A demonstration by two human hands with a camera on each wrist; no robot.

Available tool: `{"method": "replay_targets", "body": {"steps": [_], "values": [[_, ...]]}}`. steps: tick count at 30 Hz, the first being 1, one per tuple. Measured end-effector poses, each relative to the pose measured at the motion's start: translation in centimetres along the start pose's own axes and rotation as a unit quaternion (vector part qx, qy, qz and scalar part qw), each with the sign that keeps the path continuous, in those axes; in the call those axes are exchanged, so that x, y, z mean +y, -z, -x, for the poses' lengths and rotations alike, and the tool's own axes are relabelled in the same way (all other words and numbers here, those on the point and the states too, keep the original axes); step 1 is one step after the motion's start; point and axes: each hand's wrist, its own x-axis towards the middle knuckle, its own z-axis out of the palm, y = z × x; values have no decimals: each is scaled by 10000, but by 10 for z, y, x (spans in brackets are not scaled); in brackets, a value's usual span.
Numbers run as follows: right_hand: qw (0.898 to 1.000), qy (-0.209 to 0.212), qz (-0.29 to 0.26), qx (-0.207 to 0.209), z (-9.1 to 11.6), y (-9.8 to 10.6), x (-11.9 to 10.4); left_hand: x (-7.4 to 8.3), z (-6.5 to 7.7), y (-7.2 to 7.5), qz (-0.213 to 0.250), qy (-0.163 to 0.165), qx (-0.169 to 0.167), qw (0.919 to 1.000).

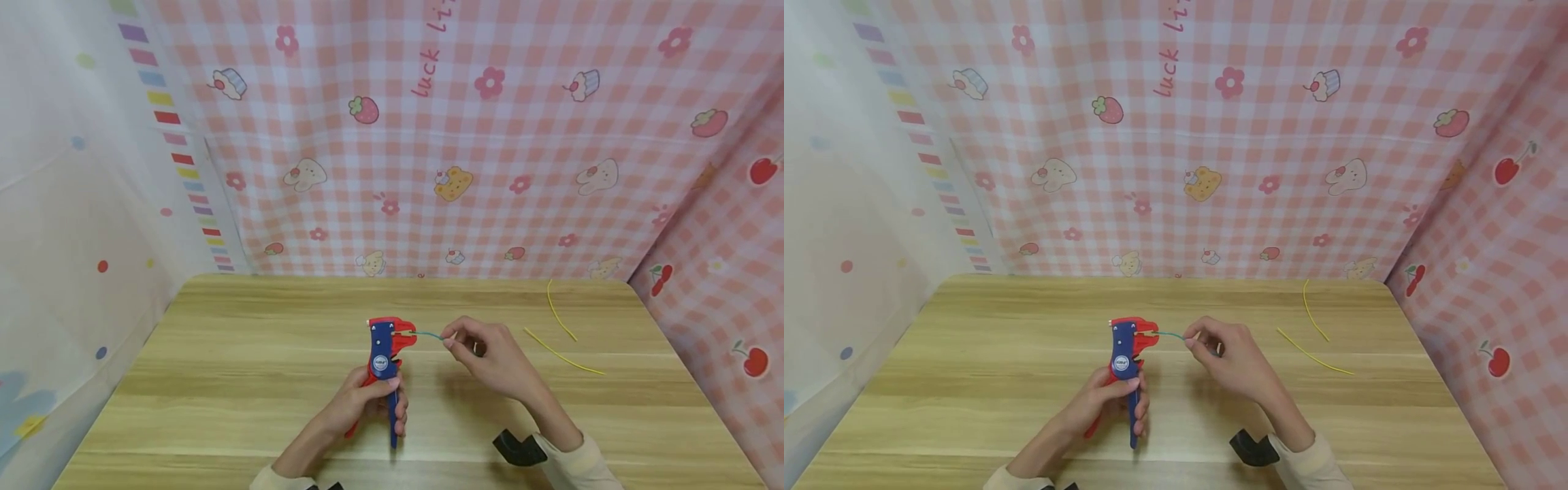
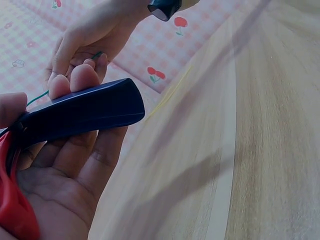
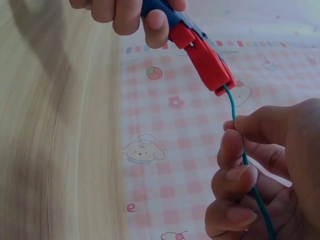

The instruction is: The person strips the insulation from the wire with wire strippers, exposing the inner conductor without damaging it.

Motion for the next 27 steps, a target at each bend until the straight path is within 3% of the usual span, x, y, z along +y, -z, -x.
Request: {"method": "replay_targets", "body": {"steps": [27], "values": [[9997, 197, -32, -105, 0, 0, -3, -2, 2, -5, 111, 83, -95, 9999]]}}
